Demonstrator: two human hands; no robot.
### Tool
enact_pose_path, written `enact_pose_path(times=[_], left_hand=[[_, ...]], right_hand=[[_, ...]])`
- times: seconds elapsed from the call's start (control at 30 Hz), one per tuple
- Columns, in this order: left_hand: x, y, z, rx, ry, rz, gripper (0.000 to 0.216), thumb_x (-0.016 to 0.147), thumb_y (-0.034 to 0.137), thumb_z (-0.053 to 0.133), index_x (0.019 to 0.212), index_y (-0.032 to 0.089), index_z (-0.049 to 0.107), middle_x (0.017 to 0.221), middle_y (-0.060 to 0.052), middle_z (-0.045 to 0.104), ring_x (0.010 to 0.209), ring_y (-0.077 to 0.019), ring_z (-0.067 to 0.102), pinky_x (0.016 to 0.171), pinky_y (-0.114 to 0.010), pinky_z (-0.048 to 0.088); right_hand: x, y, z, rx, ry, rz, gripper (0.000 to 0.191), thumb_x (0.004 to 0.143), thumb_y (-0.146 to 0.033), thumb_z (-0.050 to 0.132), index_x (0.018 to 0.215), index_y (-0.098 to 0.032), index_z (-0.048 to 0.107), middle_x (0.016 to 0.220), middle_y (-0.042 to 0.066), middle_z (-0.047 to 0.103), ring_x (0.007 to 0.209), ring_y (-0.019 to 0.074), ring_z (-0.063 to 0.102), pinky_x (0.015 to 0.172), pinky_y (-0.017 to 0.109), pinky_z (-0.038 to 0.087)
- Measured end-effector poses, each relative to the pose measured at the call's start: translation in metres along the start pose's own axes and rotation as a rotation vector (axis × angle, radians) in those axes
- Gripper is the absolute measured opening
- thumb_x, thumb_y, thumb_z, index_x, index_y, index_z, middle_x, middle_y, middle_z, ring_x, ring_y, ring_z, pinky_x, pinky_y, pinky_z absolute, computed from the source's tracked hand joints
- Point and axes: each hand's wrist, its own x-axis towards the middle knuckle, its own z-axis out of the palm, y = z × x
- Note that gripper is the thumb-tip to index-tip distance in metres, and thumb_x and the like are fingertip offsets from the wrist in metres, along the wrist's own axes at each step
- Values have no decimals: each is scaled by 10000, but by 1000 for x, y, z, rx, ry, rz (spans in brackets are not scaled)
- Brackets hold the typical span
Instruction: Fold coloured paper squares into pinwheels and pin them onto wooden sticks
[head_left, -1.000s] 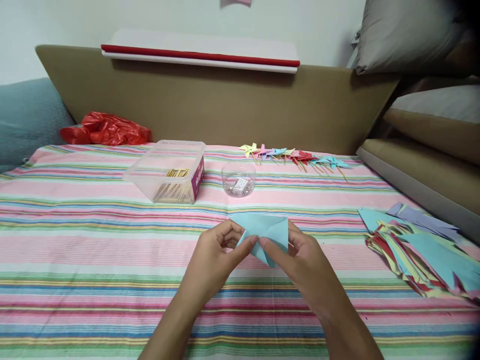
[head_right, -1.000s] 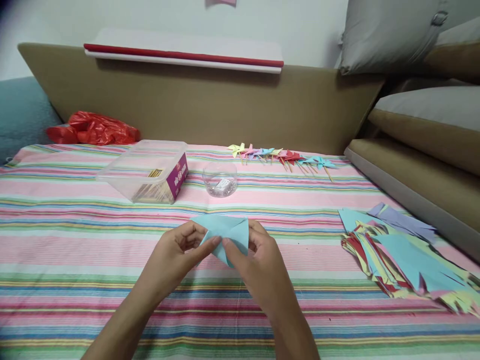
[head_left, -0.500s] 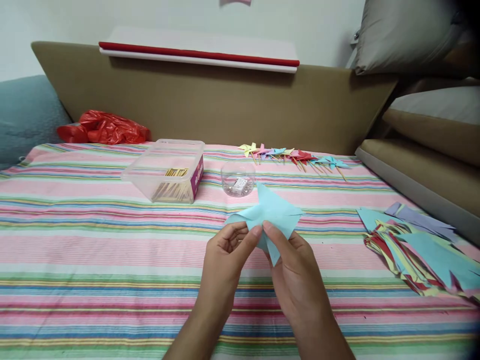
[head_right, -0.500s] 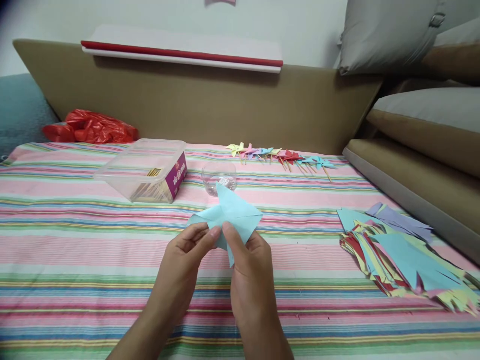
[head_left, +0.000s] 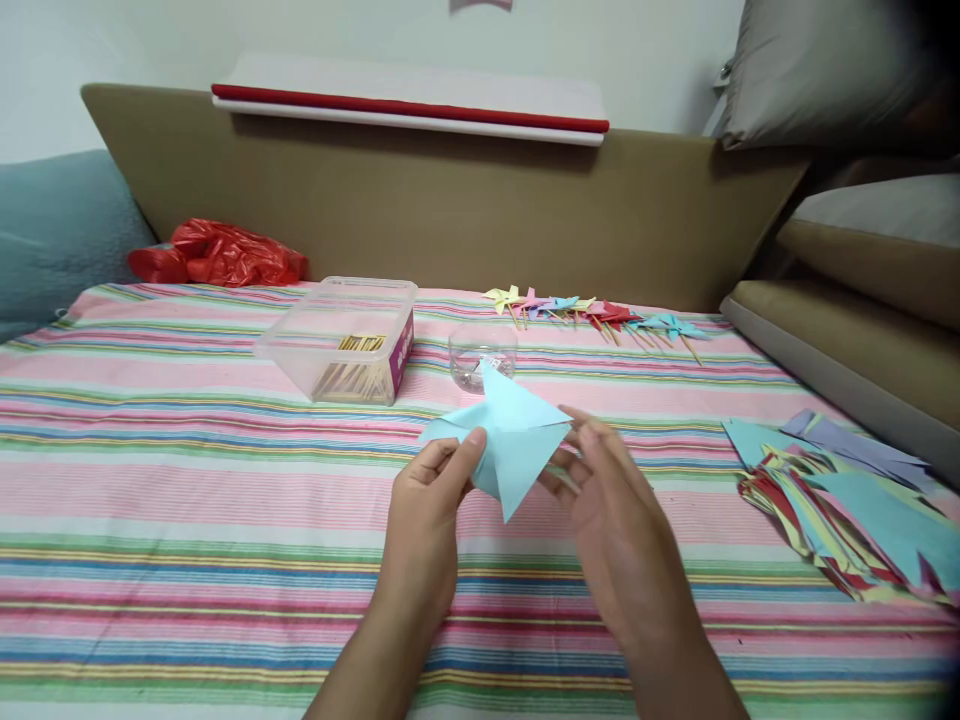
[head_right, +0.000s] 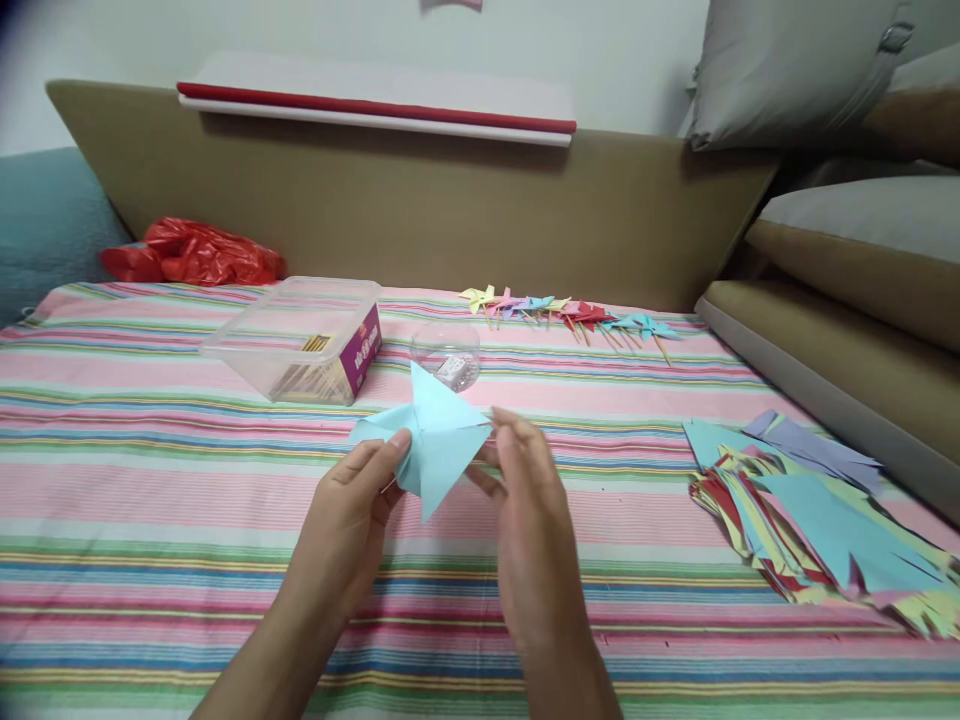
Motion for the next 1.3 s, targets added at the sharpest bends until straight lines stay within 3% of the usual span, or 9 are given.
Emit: enact_pose_path(times=[0.1, 0.2, 0.27, 0.37, 0.5, 0.7, 0.83, 1.0, 1.3], left_hand=[[4, 4, -4, -36, 23, -53, 292, 771, 412, 844, 710, 165, 702, 746, 6, 606, 719, -122, 531, 666, -219, 476], [5, 5, -6, -49, 33, -72, 296, 752, 412, 855, 721, 159, 705, 748, 1, 615, 704, -122, 528, 651, -221, 474], [5, 4, -6, -46, 21, -77, 308, 740, 408, 861, 699, 157, 687, 729, 3, 605, 688, -122, 518, 634, -222, 464], [4, 4, -6, -14, -8, -78, 334, 734, 419, 861, 670, 157, 664, 684, 17, 561, 663, -117, 487, 627, -225, 450], [4, 4, -6, 43, -43, -68, 363, 756, 442, 842, 644, 159, 643, 664, 28, 503, 655, -115, 441, 628, -234, 419], [1, 5, -4, 164, -82, -54, 363, 809, 451, 795, 642, 170, 638, 680, 18, 506, 707, -141, 458, 692, -267, 405], [-1, 5, -4, 213, -116, -28, 359, 826, 463, 782, 661, 175, 647, 699, 12, 521, 733, -151, 463, 714, -281, 397], [-1, 4, -4, 226, -129, -17, 354, 827, 468, 786, 683, 172, 654, 720, 5, 529, 747, -156, 465, 718, -291, 396], [-4, 2, -4, 244, -140, -13, 350, 839, 459, 782, 681, 173, 657, 694, 5, 539, 730, -157, 485, 710, -297, 397]], right_hand=[[2, -4, -18, -441, 13, -355, 370, 963, -378, 630, 1331, -382, 588, 1456, 48, 566, 1196, 257, 640, 995, 470, 538], [1, -5, -27, -872, -131, -704, 323, 962, -205, 619, 1238, -363, 674, 1557, 45, 451, 1350, 275, 533, 1056, 481, 497], [0, -4, -28, -970, -212, -820, 271, 952, -147, 629, 1133, -326, 724, 1572, 63, 423, 1391, 288, 494, 1047, 487, 502], [-1, -2, -26, -995, -244, -873, 188, 932, -136, 669, 1000, -284, 763, 1562, 92, 434, 1410, 321, 470, 1043, 523, 494], [-1, -3, -23, -928, -227, -792, 123, 920, -221, 709, 930, -315, 788, 1539, 64, 483, 1380, 332, 494, 1031, 544, 487], [-4, -6, -17, -665, -135, -388, 111, 892, -406, 722, 856, -341, 804, 1500, 30, 550, 1392, 331, 481, 1110, 566, 396], [-2, -2, -15, -559, -81, -236, 150, 864, -452, 737, 833, -314, 791, 1466, 45, 572, 1376, 342, 493, 1117, 567, 375], [0, 3, -13, -498, -43, -177, 174, 836, -452, 764, 786, -286, 771, 1372, 61, 604, 1318, 339, 536, 1117, 563, 375], [0, 6, -6, -436, 3, -161, 216, 798, -435, 786, 720, -247, 713, 1218, 66, 637, 1143, 298, 611, 943, 439, 496]])
